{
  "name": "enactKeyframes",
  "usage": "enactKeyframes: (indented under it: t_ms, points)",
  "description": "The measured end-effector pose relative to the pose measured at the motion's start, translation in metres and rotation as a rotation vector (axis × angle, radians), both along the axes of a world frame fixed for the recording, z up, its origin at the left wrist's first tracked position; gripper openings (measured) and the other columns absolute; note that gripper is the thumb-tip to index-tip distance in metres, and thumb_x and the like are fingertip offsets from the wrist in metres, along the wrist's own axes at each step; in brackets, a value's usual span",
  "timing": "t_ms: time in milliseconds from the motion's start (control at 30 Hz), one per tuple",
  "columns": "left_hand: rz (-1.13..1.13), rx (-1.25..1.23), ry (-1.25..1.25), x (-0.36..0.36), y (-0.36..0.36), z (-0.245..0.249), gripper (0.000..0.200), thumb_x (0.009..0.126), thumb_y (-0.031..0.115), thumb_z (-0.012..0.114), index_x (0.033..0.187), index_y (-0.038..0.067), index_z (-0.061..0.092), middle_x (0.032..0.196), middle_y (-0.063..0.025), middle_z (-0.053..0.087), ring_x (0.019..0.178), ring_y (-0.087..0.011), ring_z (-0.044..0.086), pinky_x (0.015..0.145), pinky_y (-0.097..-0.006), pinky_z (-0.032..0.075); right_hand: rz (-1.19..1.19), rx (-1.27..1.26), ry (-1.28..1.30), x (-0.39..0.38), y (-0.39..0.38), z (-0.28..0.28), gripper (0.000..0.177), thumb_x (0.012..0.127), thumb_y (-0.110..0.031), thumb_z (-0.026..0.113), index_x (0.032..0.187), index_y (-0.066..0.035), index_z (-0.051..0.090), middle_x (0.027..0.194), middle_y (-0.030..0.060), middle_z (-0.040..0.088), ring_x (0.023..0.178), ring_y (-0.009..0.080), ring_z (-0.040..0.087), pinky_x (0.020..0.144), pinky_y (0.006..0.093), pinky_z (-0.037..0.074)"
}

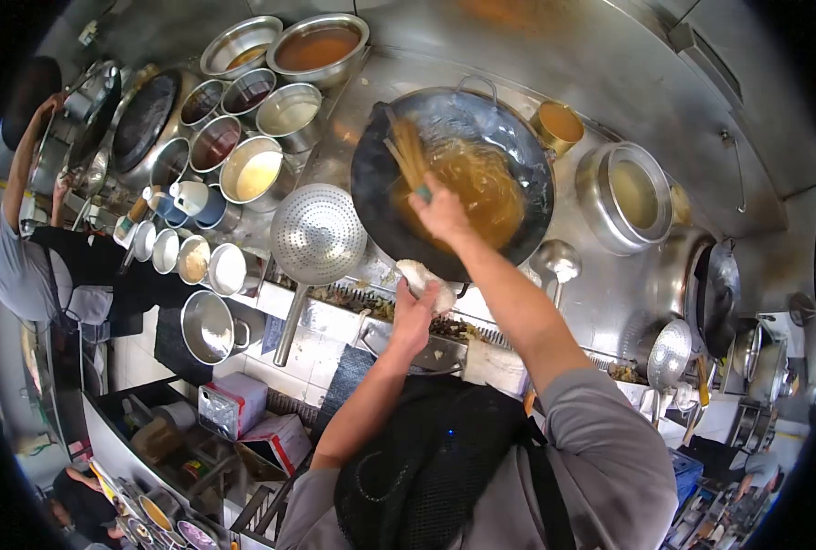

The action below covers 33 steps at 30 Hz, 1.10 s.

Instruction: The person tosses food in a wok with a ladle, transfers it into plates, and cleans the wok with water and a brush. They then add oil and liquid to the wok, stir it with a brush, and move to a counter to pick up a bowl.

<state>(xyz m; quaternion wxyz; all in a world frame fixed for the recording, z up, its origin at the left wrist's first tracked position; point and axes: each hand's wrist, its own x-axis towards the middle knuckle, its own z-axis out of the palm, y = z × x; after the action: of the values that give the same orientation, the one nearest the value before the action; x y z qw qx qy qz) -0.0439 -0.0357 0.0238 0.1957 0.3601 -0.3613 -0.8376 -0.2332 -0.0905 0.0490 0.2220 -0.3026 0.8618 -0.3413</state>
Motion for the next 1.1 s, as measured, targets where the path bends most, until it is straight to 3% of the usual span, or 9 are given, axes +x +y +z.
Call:
enactKeyframes:
  t_ms: [233,400,533,600,700,733,867,933,1100]
  points:
    - [-0.052,0.077,-0.048,0.005,0.004,0.031,0.051,0.098,0.015,0.059,0.136,0.003,0.029,0.127,-0.0122,0.051,0.106,-0.0255,0.061,0.084,-0.0455,0.057,0.561,0.245,0.105,-0.011,0.134,0.035,0.066,0.084,-0.045,0.064,0.142,-0.017,0.047,0.118,0.0220,0.064,0.106,0.0433,0.061,0.092,0.0468,0.049]
    - [-0.060,0.087,-0.014,0.003,0.001,0.018,0.049,0.097,0.014,0.060,0.135,0.003,0.032,0.126,-0.0127,0.052,0.107,-0.0263,0.060,0.085,-0.0461,0.058,0.389,0.844,0.552,-0.094,0.192,0.091,0.064,0.087,-0.038,0.064,0.144,-0.022,0.039,0.098,0.0210,0.068,0.098,0.0355,0.066,0.086,0.0460,0.052]
    - [-0.048,0.042,-0.004,0.002,0.001,0.011,0.048,0.096,0.014,0.061,0.134,0.004,0.034,0.123,-0.0127,0.054,0.107,-0.0260,0.061,0.083,-0.0455,0.059,0.071,0.426,0.609,-0.131,0.098,0.017,0.060,0.090,-0.037,0.062,0.144,-0.022,0.041,0.104,0.0237,0.066,0.093,0.0417,0.066,0.080,0.0475,0.055]
    - [-0.064,-0.002,-0.086,0.002,0.002,0.013,0.049,0.096,0.014,0.062,0.134,0.004,0.034,0.123,-0.0122,0.054,0.106,-0.0254,0.061,0.082,-0.0439,0.058,0.010,0.177,0.144,-0.087,0.034,0.001,0.064,0.088,-0.044,0.062,0.142,-0.015,0.044,0.109,0.0244,0.067,0.102,0.0402,0.065,0.088,0.0492,0.052]
    - [0.005,-0.033,-0.084,0.000,0.005,-0.001,0.050,0.095,0.015,0.062,0.135,0.005,0.034,0.123,-0.0122,0.054,0.106,-0.0243,0.061,0.081,-0.0427,0.058,-0.050,-0.096,-0.245,0.001,-0.004,0.000,0.064,0.089,-0.037,0.063,0.145,-0.014,0.044,0.081,0.0189,0.071,0.045,0.0247,0.062,0.059,0.0385,0.056]
    - [0.001,-0.034,-0.084,-0.001,0.003,0.001,0.050,0.095,0.015,0.062,0.135,0.005,0.034,0.123,-0.0122,0.054,0.106,-0.0243,0.061,0.081,-0.0427,0.058,0.016,-0.039,-0.211,0.020,0.004,0.020,0.065,0.088,-0.036,0.064,0.145,-0.012,0.043,0.076,0.0181,0.069,0.045,0.0237,0.061,0.058,0.0387,0.055]
    - [-0.023,0.051,-0.074,0.002,0.006,0.028,0.054,0.096,0.015,0.062,0.137,0.003,0.029,0.124,-0.0121,0.053,0.106,-0.0233,0.061,0.082,-0.0433,0.058,0.469,0.026,0.039,0.008,0.086,0.015,0.066,0.086,-0.040,0.066,0.144,-0.018,0.046,0.107,0.0235,0.068,0.094,0.0342,0.069,0.086,0.0426,0.052]
    - [-0.019,0.087,-0.097,0.003,0.004,0.030,0.056,0.096,0.015,0.062,0.138,0.002,0.028,0.125,-0.0118,0.052,0.106,-0.0234,0.061,0.082,-0.0435,0.059,0.579,0.405,0.016,-0.022,0.134,0.056,0.062,0.085,-0.040,0.066,0.142,-0.021,0.049,0.120,0.0224,0.063,0.112,0.0372,0.061,0.097,0.0435,0.047]
    - [-0.027,0.182,-0.046,0.001,0.004,0.019,0.048,0.096,0.013,0.060,0.133,0.004,0.032,0.125,-0.0133,0.053,0.105,-0.0254,0.062,0.079,-0.0417,0.060,0.418,0.601,0.325,-0.100,0.142,0.072,0.056,0.086,-0.038,0.063,0.138,-0.019,0.052,0.110,0.0228,0.067,0.101,0.0393,0.065,0.090,0.0463,0.051]
